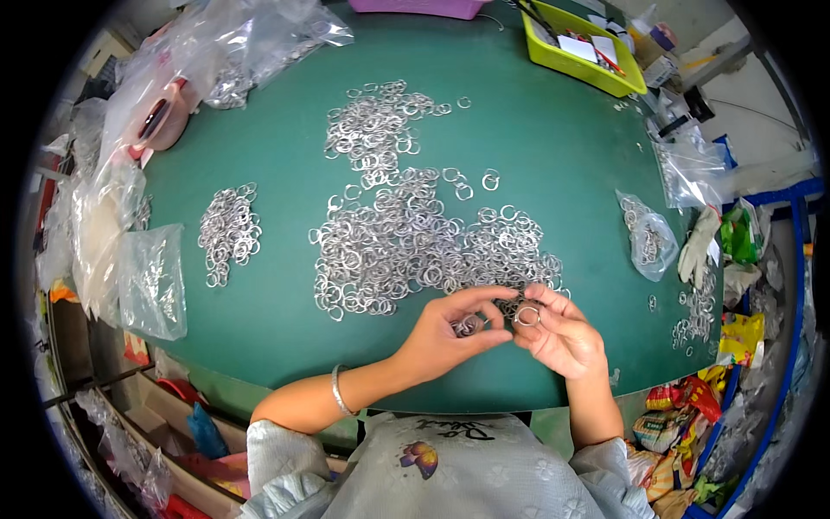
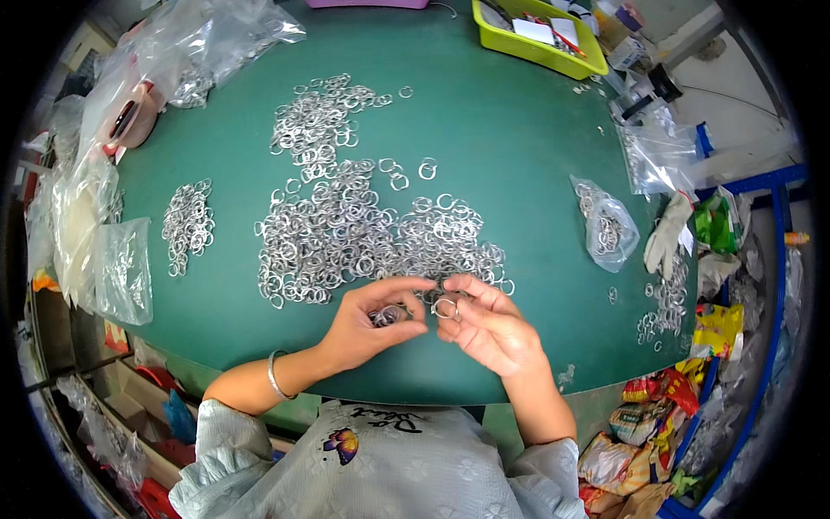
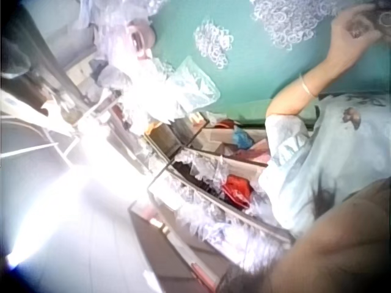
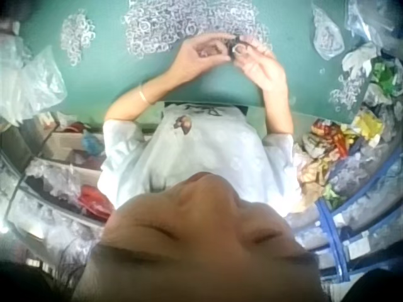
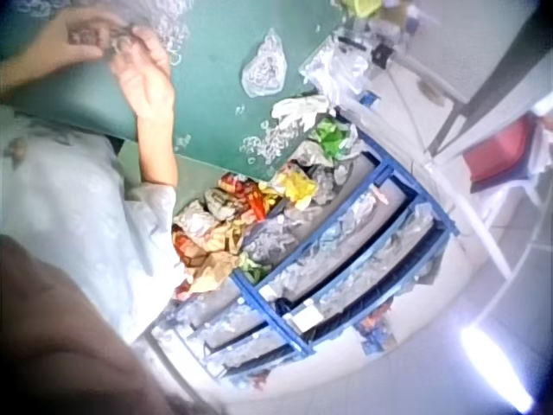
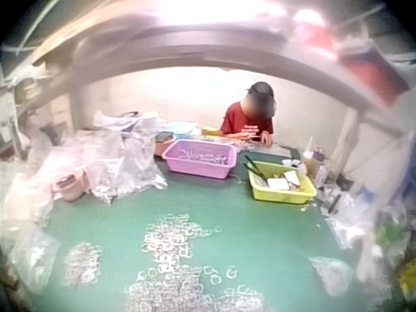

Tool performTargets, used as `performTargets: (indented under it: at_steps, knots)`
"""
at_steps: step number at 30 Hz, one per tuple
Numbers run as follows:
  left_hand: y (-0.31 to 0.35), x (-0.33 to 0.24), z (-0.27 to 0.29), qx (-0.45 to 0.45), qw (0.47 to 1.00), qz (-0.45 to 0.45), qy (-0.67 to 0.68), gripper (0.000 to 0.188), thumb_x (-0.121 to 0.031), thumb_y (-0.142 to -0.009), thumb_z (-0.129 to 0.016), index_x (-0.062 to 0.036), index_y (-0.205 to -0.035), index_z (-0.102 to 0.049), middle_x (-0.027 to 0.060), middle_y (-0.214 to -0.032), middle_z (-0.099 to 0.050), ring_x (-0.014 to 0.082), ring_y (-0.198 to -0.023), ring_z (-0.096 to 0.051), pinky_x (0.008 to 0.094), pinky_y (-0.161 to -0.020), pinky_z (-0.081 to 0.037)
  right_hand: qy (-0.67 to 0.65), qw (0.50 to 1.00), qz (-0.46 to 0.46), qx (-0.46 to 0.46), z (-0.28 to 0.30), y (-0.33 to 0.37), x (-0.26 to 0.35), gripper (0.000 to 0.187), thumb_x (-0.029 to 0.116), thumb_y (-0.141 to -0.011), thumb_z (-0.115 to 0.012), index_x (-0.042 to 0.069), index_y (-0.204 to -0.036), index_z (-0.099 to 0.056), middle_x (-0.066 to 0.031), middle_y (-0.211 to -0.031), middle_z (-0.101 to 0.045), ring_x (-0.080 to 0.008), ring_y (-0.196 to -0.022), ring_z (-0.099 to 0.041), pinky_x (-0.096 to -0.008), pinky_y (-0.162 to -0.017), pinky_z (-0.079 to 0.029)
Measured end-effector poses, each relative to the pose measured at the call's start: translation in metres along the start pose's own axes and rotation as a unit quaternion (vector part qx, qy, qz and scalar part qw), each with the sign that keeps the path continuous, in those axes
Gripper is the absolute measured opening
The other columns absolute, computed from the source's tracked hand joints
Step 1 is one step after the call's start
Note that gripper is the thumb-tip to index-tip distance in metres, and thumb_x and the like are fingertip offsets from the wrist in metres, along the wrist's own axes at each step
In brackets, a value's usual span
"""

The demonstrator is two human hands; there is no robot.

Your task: The person sorts small metal rings from a large pile on a table, picking them up one by one and placing them into a separate smaller pile or a bag by hand.

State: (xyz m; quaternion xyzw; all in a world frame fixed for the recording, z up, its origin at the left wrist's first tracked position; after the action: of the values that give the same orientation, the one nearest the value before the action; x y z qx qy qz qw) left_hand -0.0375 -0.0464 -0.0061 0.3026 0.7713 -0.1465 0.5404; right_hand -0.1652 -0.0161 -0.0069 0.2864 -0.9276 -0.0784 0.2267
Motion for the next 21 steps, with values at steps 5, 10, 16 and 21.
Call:
performTargets:
  at_steps: [5,10,16,21]
  knots:
    - [0.007,-0.028,0.004,-0.04,0.977,-0.125,-0.167,0.034,-0.001,-0.068,-0.069,-0.0045,-0.101,-0.061,0.0022,-0.074,-0.057,0.0063,-0.056,-0.043,0.0198,-0.049,-0.035,-0.096,0.993,-0.051,-0.053,-0.004,-0.009,-0.029,0.029,0.008,-0.084,-0.051,0.005,-0.112,-0.047,-0.0068,-0.091,-0.053,-0.0128,-0.076,-0.049,-0.0291,-0.073,-0.042]
    - [0.01,-0.025,0.003,-0.063,0.965,-0.164,-0.195,0.032,-0.001,-0.067,-0.07,-0.0041,-0.097,-0.063,0.0029,-0.073,-0.057,0.0075,-0.054,-0.044,0.0202,-0.047,-0.036,-0.063,0.995,-0.027,-0.072,-0.004,-0.007,-0.029,0.026,0.012,-0.084,-0.054,0.005,-0.108,-0.048,-0.0055,-0.089,-0.054,-0.0143,-0.08,-0.051,-0.0291,-0.075,-0.04]
    - [0.012,-0.026,0.002,-0.07,0.954,-0.202,-0.213,0.031,0.001,-0.065,-0.07,-0.0042,-0.095,-0.064,0.0035,-0.072,-0.058,0.0083,-0.054,-0.046,0.0203,-0.045,-0.036,-0.051,0.995,-0.025,-0.08,-0.015,-0.008,-0.029,0.02,0.013,-0.083,-0.055,0.006,-0.101,-0.05,-0.006,-0.088,-0.055,-0.0172,-0.084,-0.052,-0.0333,-0.081,-0.04]
    - [0.015,-0.026,0.003,-0.074,0.951,-0.201,-0.223,0.034,0.0,-0.064,-0.071,-0.0046,-0.097,-0.064,0.0043,-0.071,-0.059,0.0084,-0.055,-0.048,0.0205,-0.044,-0.037,-0.032,0.998,0.027,-0.047,-0.018,-0.01,-0.028,0.014,0.012,-0.084,-0.053,0.004,-0.096,-0.053,-0.0069,-0.089,-0.056,-0.0195,-0.087,-0.053,-0.036,-0.083,-0.04]
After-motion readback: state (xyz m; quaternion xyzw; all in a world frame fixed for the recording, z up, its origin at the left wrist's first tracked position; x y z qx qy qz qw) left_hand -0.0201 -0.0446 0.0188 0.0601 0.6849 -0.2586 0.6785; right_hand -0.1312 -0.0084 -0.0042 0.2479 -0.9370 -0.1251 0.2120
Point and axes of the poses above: each hand's wrist, its own y-axis away from the middle knuckle, its own z-axis out of the back of the hand, x = y × z, the point moved 6 cm from there along -y, towards the middle knuckle
